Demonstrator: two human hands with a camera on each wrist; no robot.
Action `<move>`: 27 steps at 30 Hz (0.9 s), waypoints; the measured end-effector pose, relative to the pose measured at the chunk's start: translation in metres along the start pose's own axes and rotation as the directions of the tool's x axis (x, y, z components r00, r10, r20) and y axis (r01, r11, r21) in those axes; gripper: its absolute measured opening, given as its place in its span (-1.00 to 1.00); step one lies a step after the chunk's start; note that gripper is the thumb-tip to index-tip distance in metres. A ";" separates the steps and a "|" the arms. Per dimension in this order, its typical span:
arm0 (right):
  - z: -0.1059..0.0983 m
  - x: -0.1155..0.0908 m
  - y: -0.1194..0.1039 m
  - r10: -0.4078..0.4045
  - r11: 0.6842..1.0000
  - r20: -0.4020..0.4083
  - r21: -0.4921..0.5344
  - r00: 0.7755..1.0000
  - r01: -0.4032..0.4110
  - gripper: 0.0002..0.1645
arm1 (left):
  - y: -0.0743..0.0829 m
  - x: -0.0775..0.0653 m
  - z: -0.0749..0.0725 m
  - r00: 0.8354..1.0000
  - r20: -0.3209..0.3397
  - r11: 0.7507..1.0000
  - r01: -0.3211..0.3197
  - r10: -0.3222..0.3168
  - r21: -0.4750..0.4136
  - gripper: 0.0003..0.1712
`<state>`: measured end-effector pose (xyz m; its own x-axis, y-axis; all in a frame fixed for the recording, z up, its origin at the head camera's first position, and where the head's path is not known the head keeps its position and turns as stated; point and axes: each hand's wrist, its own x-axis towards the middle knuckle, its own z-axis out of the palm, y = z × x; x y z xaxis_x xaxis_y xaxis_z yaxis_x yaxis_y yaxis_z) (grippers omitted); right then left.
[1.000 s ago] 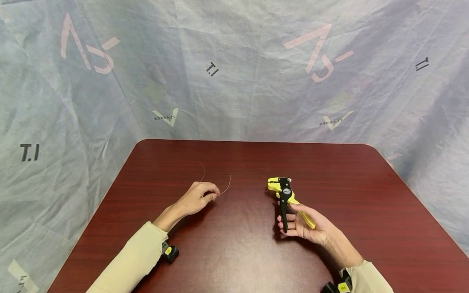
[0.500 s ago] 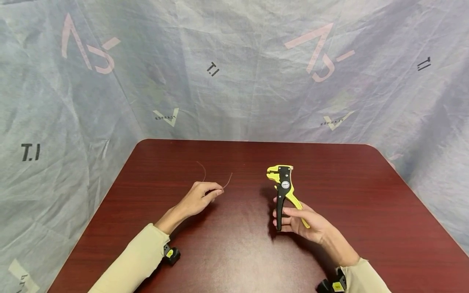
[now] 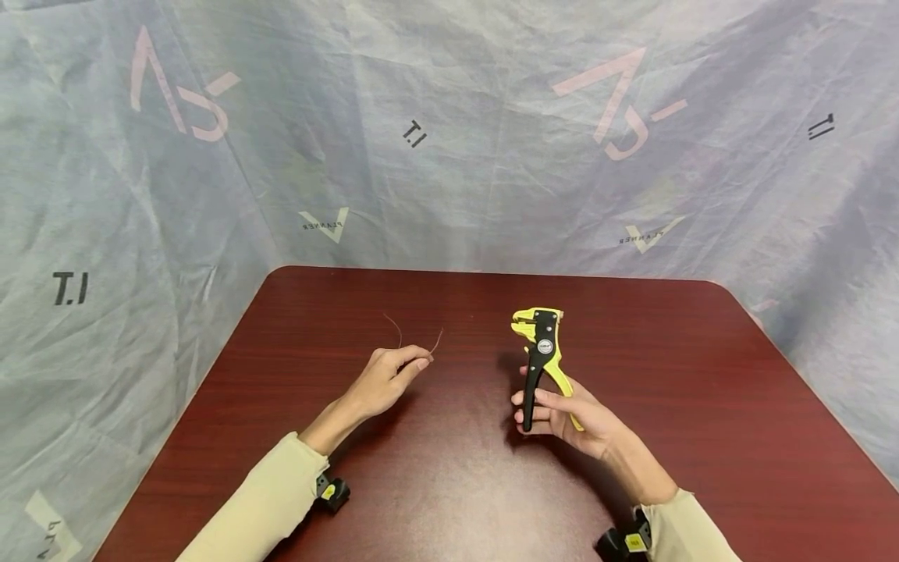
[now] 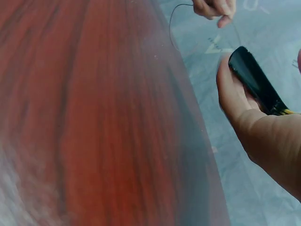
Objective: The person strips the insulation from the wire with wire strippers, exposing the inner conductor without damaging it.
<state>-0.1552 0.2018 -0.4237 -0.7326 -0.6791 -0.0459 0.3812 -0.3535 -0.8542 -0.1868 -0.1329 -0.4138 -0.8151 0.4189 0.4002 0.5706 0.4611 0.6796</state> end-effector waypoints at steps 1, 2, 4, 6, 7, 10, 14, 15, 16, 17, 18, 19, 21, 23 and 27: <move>-0.001 0.001 0.001 -0.006 1.000 0.010 -0.003 1.000 0.006 -0.60 | 0.000 0.000 0.000 1.000 -0.005 1.000 0.003 -0.004 -0.004 -0.80; -0.001 0.001 0.001 -0.011 1.000 0.019 -0.008 1.000 0.011 -0.60 | 0.001 0.000 0.001 1.000 -0.015 1.000 0.004 -0.004 -0.004 -0.80; -0.001 0.003 0.002 -0.015 1.000 0.030 -0.009 0.999 0.016 -0.62 | 0.001 -0.001 0.002 0.999 -0.033 1.000 0.000 0.000 -0.004 -0.81; 0.000 0.004 0.002 -0.015 1.000 0.047 -0.007 0.999 0.015 -0.64 | 0.003 -0.001 0.003 0.998 -0.057 1.000 -0.008 0.008 -0.004 -0.83; 0.000 0.004 0.001 -0.013 1.000 0.051 -0.008 0.999 0.013 -0.65 | 0.003 -0.001 0.004 0.997 -0.071 1.000 -0.010 0.009 -0.007 -0.83; 0.002 0.007 -0.001 -0.007 1.000 0.055 -0.016 0.998 0.008 -0.63 | 0.004 -0.001 0.005 0.995 -0.104 0.999 -0.010 0.006 -0.038 -0.83; 0.005 0.010 -0.002 -0.012 0.999 0.060 -0.039 0.998 0.014 -0.63 | 0.007 0.000 0.006 0.987 -0.157 0.998 -0.029 0.019 -0.063 -0.84; 0.005 0.011 -0.002 -0.012 0.999 0.062 -0.045 0.998 0.015 -0.64 | 0.007 0.000 0.006 0.985 -0.171 0.998 -0.035 0.024 -0.060 -0.84; 0.005 0.012 -0.002 -0.014 0.999 0.065 -0.050 0.998 0.018 -0.64 | 0.008 0.001 0.006 0.982 -0.186 0.997 -0.041 0.029 -0.058 -0.85; 0.005 0.013 -0.002 -0.015 0.998 0.069 -0.053 0.997 0.019 -0.65 | 0.009 0.001 0.007 0.979 -0.201 0.998 -0.042 0.030 -0.053 -0.85; 0.006 0.014 -0.002 -0.018 0.998 0.074 -0.059 0.997 0.022 -0.65 | 0.010 0.001 0.007 0.976 -0.214 0.998 -0.041 0.029 -0.051 -0.85; 0.006 0.015 -0.001 -0.019 0.998 0.077 -0.060 0.997 0.023 -0.66 | 0.011 0.001 0.007 0.974 -0.225 0.998 -0.036 0.025 -0.047 -0.85; 0.006 0.017 0.000 -0.021 0.998 0.082 -0.064 0.996 0.026 -0.66 | 0.012 0.001 0.007 0.969 -0.247 0.999 -0.024 0.013 -0.044 -0.85; 0.007 0.019 0.001 -0.025 0.997 0.088 -0.072 0.996 0.032 -0.68 | 0.014 0.001 0.007 0.965 -0.261 0.998 -0.009 -0.006 -0.056 -0.85; 0.010 0.023 0.003 -0.040 0.995 0.105 -0.085 0.994 0.049 -0.69 | 0.016 0.002 0.008 0.956 -0.291 0.993 -0.006 -0.029 -0.118 -0.88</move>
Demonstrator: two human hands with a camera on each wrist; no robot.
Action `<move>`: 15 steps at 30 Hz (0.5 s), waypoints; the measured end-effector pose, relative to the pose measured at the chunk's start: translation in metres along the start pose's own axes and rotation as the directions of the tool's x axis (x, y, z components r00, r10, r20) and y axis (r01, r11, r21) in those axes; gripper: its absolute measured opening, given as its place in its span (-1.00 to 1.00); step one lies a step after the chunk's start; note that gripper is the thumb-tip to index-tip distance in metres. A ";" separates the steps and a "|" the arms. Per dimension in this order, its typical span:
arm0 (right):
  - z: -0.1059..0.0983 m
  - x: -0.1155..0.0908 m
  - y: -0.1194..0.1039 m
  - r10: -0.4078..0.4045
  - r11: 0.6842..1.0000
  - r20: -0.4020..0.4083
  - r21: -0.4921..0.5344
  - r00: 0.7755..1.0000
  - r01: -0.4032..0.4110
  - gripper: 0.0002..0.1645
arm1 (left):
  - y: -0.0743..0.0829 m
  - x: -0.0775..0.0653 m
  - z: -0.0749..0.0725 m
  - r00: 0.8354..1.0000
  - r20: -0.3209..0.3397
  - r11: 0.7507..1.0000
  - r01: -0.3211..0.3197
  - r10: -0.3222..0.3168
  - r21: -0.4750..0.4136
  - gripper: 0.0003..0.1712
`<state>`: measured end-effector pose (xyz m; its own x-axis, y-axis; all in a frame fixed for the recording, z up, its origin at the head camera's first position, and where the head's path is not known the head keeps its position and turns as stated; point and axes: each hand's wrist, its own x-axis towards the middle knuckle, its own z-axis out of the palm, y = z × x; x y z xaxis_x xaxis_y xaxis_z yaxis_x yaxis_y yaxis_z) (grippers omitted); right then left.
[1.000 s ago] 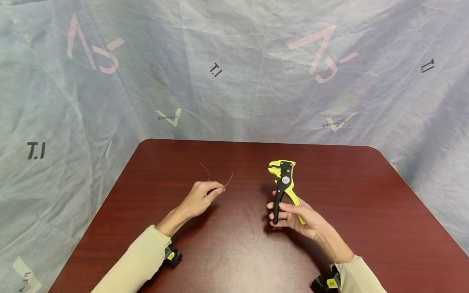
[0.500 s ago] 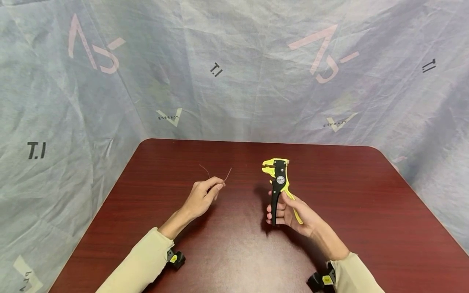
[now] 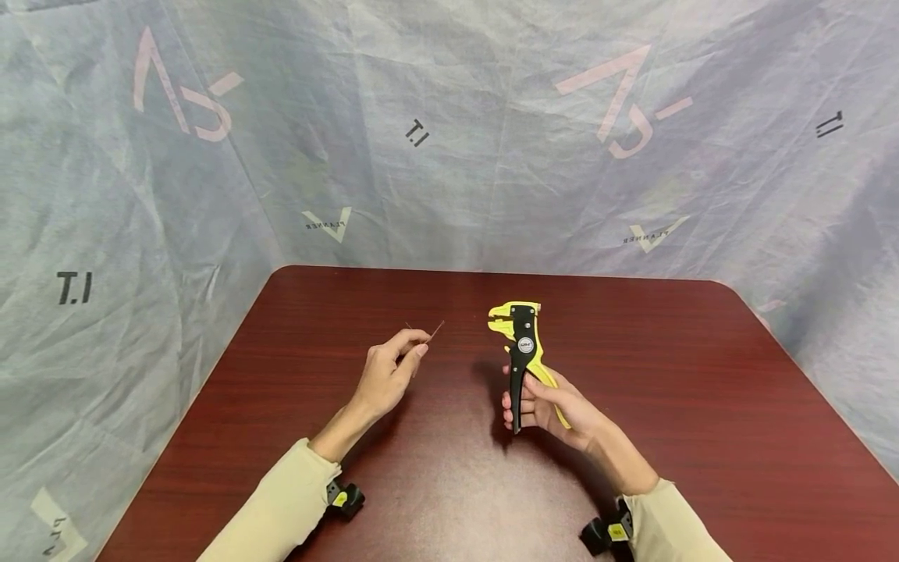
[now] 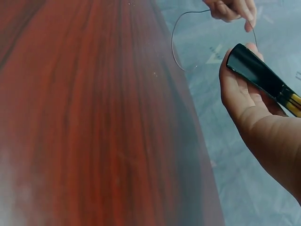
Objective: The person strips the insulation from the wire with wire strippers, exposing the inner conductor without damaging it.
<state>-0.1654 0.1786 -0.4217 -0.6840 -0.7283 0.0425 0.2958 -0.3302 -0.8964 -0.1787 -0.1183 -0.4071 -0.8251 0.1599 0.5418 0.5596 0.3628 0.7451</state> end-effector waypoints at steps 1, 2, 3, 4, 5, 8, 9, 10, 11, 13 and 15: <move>0.001 0.001 0.000 -0.007 1.000 0.006 -0.006 1.000 0.007 -0.69 | 0.000 0.000 0.000 1.000 -0.010 1.000 0.003 -0.003 -0.023 -0.89; 0.001 0.003 0.001 -0.012 1.000 0.012 -0.007 1.000 0.012 -0.68 | 0.000 0.001 0.001 1.000 -0.021 0.999 0.006 -0.007 -0.046 -0.90; 0.002 0.004 0.001 -0.016 1.000 0.017 -0.008 1.000 0.016 -0.68 | 0.000 0.001 0.001 0.999 -0.031 0.998 0.011 -0.013 -0.068 -0.91; 0.002 0.005 0.001 -0.018 1.000 0.019 -0.006 1.000 0.018 -0.68 | 0.001 0.002 0.001 0.999 -0.039 0.996 0.020 -0.024 -0.090 -0.92; 0.003 0.007 0.002 -0.024 1.000 0.026 -0.010 0.999 0.024 -0.68 | 0.001 0.002 0.001 0.998 -0.048 0.993 0.034 -0.039 -0.111 -0.93; 0.002 0.011 0.002 -0.031 0.999 0.044 -0.011 0.999 0.032 -0.67 | 0.003 0.004 0.001 0.992 -0.068 0.982 0.090 -0.103 -0.167 -0.92; 0.002 0.013 0.002 -0.034 0.999 0.051 -0.013 0.998 0.035 -0.67 | 0.004 0.005 0.001 0.990 -0.072 0.977 0.110 -0.125 -0.182 -0.92; 0.002 0.014 0.003 -0.037 0.999 0.061 -0.012 0.997 0.037 -0.67 | 0.005 0.005 0.001 0.986 -0.076 0.971 0.129 -0.146 -0.201 -0.92; 0.001 0.015 0.003 -0.038 0.999 0.070 -0.009 0.997 0.038 -0.67 | 0.006 0.006 0.001 0.983 -0.080 0.965 0.146 -0.167 -0.220 -0.92; 0.001 0.017 0.004 -0.037 0.999 0.088 -0.001 0.995 0.037 -0.65 | 0.008 0.008 0.001 0.976 -0.080 0.948 0.175 -0.202 -0.268 -0.92; 0.000 0.018 0.004 -0.038 0.999 0.111 0.003 0.993 0.037 -0.64 | 0.009 0.010 0.001 0.970 -0.076 0.925 0.194 -0.230 -0.325 -0.90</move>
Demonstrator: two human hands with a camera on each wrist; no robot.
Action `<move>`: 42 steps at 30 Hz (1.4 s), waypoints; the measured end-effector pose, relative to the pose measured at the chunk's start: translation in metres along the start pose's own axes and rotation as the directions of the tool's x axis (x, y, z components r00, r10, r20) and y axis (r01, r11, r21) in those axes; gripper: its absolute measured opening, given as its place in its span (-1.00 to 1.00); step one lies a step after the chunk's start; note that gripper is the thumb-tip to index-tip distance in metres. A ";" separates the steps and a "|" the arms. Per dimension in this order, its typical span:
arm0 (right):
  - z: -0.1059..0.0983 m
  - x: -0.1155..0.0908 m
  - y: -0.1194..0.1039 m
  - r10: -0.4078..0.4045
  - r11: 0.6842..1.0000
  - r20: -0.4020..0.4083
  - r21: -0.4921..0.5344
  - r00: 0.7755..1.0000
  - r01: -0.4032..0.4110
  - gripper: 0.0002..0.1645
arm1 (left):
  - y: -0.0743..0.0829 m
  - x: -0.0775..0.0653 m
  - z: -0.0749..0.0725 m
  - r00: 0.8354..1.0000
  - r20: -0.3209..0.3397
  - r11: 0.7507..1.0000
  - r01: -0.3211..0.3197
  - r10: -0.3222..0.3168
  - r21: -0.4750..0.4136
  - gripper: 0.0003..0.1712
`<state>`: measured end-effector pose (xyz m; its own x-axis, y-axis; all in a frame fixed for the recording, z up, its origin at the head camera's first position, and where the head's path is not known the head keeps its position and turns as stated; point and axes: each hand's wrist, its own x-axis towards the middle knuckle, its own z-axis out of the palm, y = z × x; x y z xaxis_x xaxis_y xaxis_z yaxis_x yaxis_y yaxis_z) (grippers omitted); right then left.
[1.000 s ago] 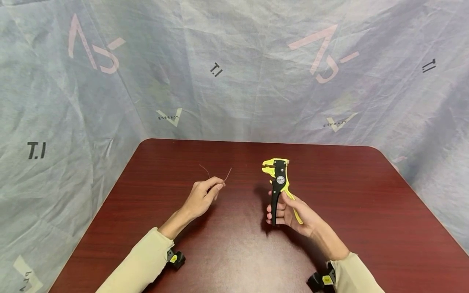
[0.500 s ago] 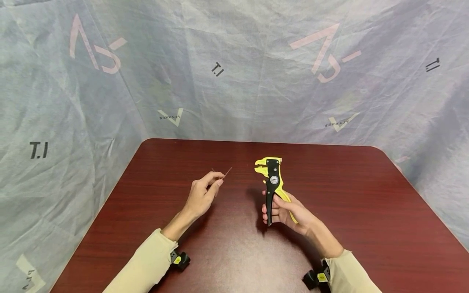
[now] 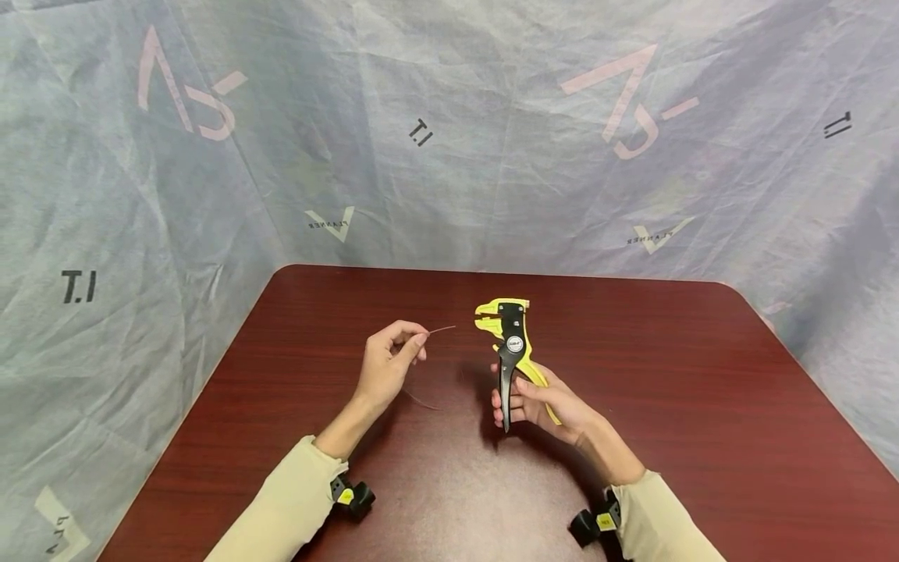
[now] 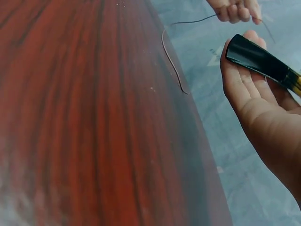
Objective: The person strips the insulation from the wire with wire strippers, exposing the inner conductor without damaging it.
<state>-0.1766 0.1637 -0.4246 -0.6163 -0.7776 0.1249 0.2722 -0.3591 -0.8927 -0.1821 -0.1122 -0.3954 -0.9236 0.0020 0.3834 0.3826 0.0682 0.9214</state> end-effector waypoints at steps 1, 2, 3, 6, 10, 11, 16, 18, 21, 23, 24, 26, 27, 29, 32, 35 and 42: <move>0.000 0.000 0.000 0.000 1.000 0.012 0.005 1.000 0.000 -0.63 | 0.001 0.000 0.001 1.000 0.000 0.999 0.014 -0.014 -0.031 -0.88; -0.001 0.001 0.001 -0.003 1.000 0.027 0.005 1.000 0.003 -0.61 | 0.001 0.001 0.001 1.000 0.002 0.998 0.027 -0.027 -0.061 -0.86; -0.001 0.001 0.002 -0.007 1.000 0.045 0.002 0.999 0.007 -0.61 | 0.002 0.001 0.002 0.999 0.004 0.995 0.041 -0.041 -0.089 -0.84; -0.001 0.002 0.003 -0.020 1.000 0.097 0.002 0.995 0.020 -0.59 | 0.003 0.000 0.004 0.996 0.013 0.982 0.084 -0.083 -0.168 -0.79; 0.000 0.004 0.005 -0.028 1.000 0.134 0.008 0.991 0.027 -0.57 | 0.003 -0.001 0.007 0.991 0.018 0.957 0.134 -0.134 -0.257 -0.91; 0.001 0.005 0.006 -0.027 1.000 0.137 0.011 0.990 0.025 -0.57 | 0.003 -0.002 0.008 0.990 0.019 0.951 0.142 -0.143 -0.276 -0.94; 0.004 0.006 0.008 -0.013 1.000 0.147 0.021 0.989 0.010 -0.56 | 0.005 -0.005 0.013 0.983 0.057 0.913 0.182 -0.173 -0.366 -0.79; 0.006 0.007 0.008 -0.006 1.000 0.156 0.030 0.988 0.001 -0.55 | 0.005 -0.006 0.014 0.982 0.080 0.902 0.190 -0.172 -0.389 -0.77; 0.007 0.007 0.009 0.002 0.999 0.178 0.036 0.984 -0.008 -0.53 | 0.005 -0.008 0.015 0.980 0.113 0.886 0.198 -0.166 -0.420 -0.75; 0.008 0.008 0.010 0.005 0.999 0.193 0.036 0.981 -0.012 -0.52 | 0.005 -0.009 0.016 0.978 0.131 0.877 0.203 -0.162 -0.436 -0.74; 0.008 0.008 0.010 0.007 0.999 0.199 0.032 0.980 -0.014 -0.52 | 0.006 -0.009 0.016 0.977 0.140 0.872 0.206 -0.160 -0.444 -0.74; 0.010 0.008 0.010 0.013 0.999 0.209 0.026 0.978 -0.019 -0.51 | 0.006 -0.011 0.017 0.976 0.157 0.865 0.208 -0.152 -0.456 -0.75; 0.010 0.008 0.010 0.016 0.999 0.212 0.023 0.977 -0.022 -0.51 | 0.007 -0.011 0.018 0.975 0.164 0.863 0.210 -0.150 -0.459 -0.75; 0.012 0.008 0.010 0.022 0.999 0.215 0.024 0.976 -0.028 -0.52 | 0.008 -0.012 0.018 0.974 0.175 0.862 0.212 -0.146 -0.461 -0.75; 0.014 0.009 0.010 0.025 0.999 0.219 0.024 0.975 -0.031 -0.53 | 0.011 -0.013 0.019 0.972 0.183 0.863 0.219 -0.150 -0.456 -0.75; 0.015 0.009 0.010 0.029 0.999 0.223 0.021 0.974 -0.035 -0.53 | 0.011 -0.013 0.019 0.971 0.185 0.868 0.222 -0.153 -0.444 -0.76; 0.015 0.009 0.011 0.037 0.999 0.215 0.005 0.976 -0.039 -0.54 | 0.011 -0.013 0.020 0.969 0.185 0.882 0.227 -0.163 -0.412 -0.81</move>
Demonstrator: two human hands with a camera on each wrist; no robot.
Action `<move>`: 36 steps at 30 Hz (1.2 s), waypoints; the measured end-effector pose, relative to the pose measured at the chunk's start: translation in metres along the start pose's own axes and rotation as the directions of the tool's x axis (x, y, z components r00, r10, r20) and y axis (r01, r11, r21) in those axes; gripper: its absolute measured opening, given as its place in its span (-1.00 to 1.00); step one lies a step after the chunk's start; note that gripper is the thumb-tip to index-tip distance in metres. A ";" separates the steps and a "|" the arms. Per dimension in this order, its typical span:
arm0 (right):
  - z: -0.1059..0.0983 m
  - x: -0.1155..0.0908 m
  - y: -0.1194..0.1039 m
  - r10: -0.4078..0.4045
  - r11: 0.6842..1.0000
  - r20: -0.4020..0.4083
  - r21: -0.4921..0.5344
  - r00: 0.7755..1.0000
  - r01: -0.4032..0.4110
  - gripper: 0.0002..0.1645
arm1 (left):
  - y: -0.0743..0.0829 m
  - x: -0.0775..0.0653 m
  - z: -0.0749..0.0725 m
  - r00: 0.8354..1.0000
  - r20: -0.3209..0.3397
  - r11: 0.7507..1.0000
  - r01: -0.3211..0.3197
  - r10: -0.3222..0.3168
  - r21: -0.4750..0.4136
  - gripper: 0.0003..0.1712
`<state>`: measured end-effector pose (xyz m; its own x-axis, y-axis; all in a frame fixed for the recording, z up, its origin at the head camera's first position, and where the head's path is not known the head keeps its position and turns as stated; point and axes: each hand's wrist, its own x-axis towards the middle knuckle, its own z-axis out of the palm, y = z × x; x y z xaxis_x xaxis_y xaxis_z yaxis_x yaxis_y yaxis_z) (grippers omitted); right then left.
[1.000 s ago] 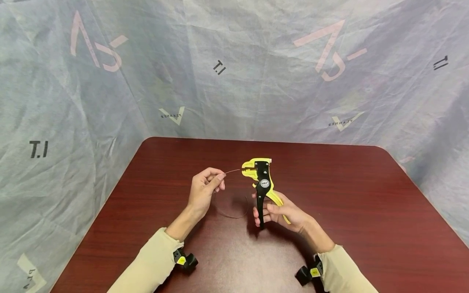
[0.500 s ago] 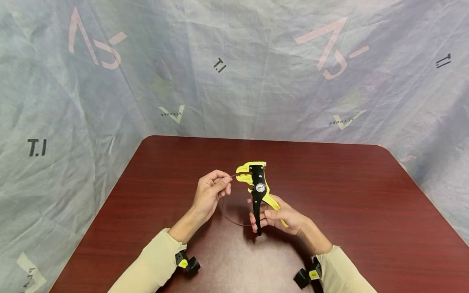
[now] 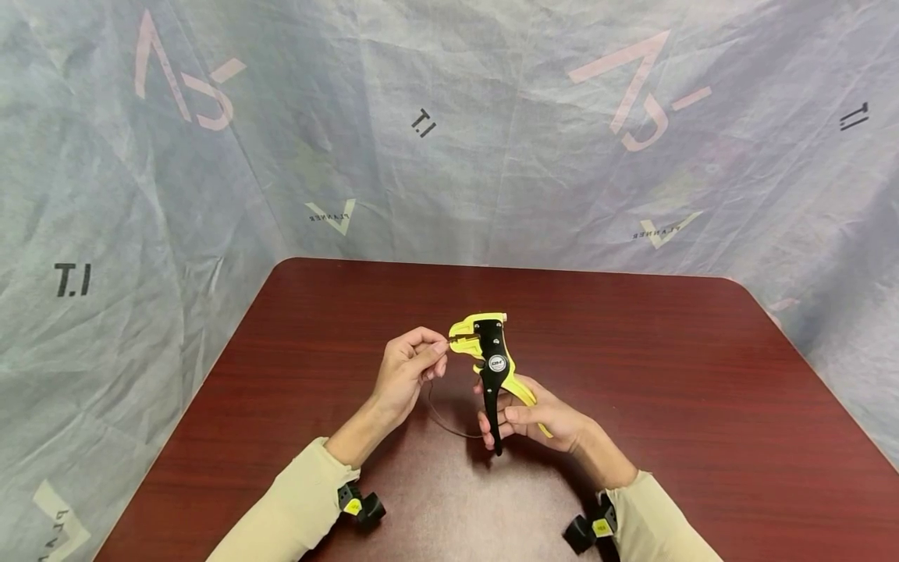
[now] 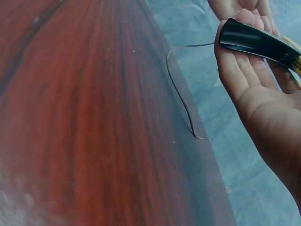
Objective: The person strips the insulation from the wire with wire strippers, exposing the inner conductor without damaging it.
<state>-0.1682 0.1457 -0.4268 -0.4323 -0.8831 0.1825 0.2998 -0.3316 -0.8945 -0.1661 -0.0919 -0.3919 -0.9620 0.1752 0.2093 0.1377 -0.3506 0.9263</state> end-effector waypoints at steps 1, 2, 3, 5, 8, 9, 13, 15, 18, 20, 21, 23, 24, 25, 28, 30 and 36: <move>0.000 0.000 0.000 -0.001 1.000 -0.001 0.000 1.000 0.001 -0.55 | 0.000 0.000 0.000 1.000 -0.001 1.000 0.001 -0.001 0.000 -0.80; 0.000 0.000 0.000 -0.002 1.000 -0.002 0.001 1.000 0.002 -0.55 | 0.000 0.000 0.000 1.000 0.000 1.000 0.004 -0.004 -0.004 -0.80; 0.000 -0.001 0.000 -0.003 1.000 -0.002 0.000 1.000 0.003 -0.55 | 0.000 0.000 0.000 1.000 0.001 1.000 0.005 -0.005 -0.008 -0.79; -0.001 -0.002 0.000 -0.003 1.000 -0.002 0.010 1.000 0.003 -0.55 | -0.001 0.000 -0.001 1.000 0.005 1.000 0.008 -0.008 -0.017 -0.77; -0.001 -0.002 0.000 -0.003 1.000 0.002 0.019 1.000 0.003 -0.55 | -0.001 0.001 -0.001 1.000 0.011 1.000 0.011 -0.011 -0.029 -0.75; -0.002 -0.003 0.000 -0.002 1.000 0.004 0.020 1.000 0.002 -0.56 | -0.001 0.000 -0.001 1.000 0.013 0.999 0.012 -0.011 -0.030 -0.74; -0.002 -0.003 0.000 0.000 1.000 0.012 0.026 1.000 0.000 -0.56 | 0.001 0.000 -0.001 1.000 0.019 0.999 0.018 -0.017 -0.040 -0.74; -0.002 -0.003 -0.001 0.002 1.000 0.014 0.025 1.000 -0.002 -0.56 | 0.002 -0.001 -0.001 1.000 0.023 0.999 0.022 -0.021 -0.046 -0.76; -0.002 -0.003 -0.001 0.004 1.000 0.014 0.020 1.000 -0.004 -0.57 | 0.002 -0.001 -0.001 0.999 0.026 0.998 0.027 -0.025 -0.056 -0.80; -0.002 -0.002 -0.001 0.006 1.000 0.014 0.015 1.000 -0.006 -0.58 | 0.002 -0.001 -0.001 0.999 0.027 0.997 0.029 -0.027 -0.067 -0.82; -0.002 -0.002 -0.001 0.006 1.000 0.014 0.013 1.000 -0.006 -0.58 | 0.001 0.000 -0.001 0.999 0.028 0.997 0.030 -0.028 -0.071 -0.81; -0.002 -0.002 -0.001 0.006 1.000 0.011 0.010 1.000 -0.006 -0.59 | 0.001 0.000 -0.001 0.999 0.031 0.997 0.034 -0.031 -0.076 -0.80; -0.002 -0.002 -0.001 0.007 1.000 0.009 0.008 1.000 -0.007 -0.59 | 0.001 0.000 -0.001 0.999 0.032 0.996 0.035 -0.032 -0.077 -0.79; -0.001 -0.002 -0.001 0.008 1.000 0.005 0.008 1.000 -0.008 -0.59 | 0.001 0.000 -0.001 0.999 0.033 0.996 0.036 -0.033 -0.077 -0.77; 0.000 -0.002 -0.002 0.012 1.000 -0.015 -0.001 1.000 -0.012 -0.61 | 0.001 -0.001 -0.001 0.999 0.034 0.997 0.037 -0.035 -0.073 -0.75; 0.001 -0.002 -0.002 0.015 1.000 -0.032 -0.015 0.999 -0.016 -0.61 | 0.001 -0.001 -0.001 0.999 0.032 0.997 0.039 -0.036 -0.072 -0.74; 0.003 -0.003 -0.002 0.015 0.997 -0.077 -0.078 0.997 -0.021 -0.58 | 0.001 -0.001 0.000 0.999 0.028 0.996 0.049 -0.047 -0.071 -0.77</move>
<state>-0.1650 0.1477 -0.4245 -0.4922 -0.8596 0.1374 0.2415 -0.2865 -0.9271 -0.1647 -0.0922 -0.3912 -0.9604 0.2170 0.1745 0.0737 -0.4062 0.9108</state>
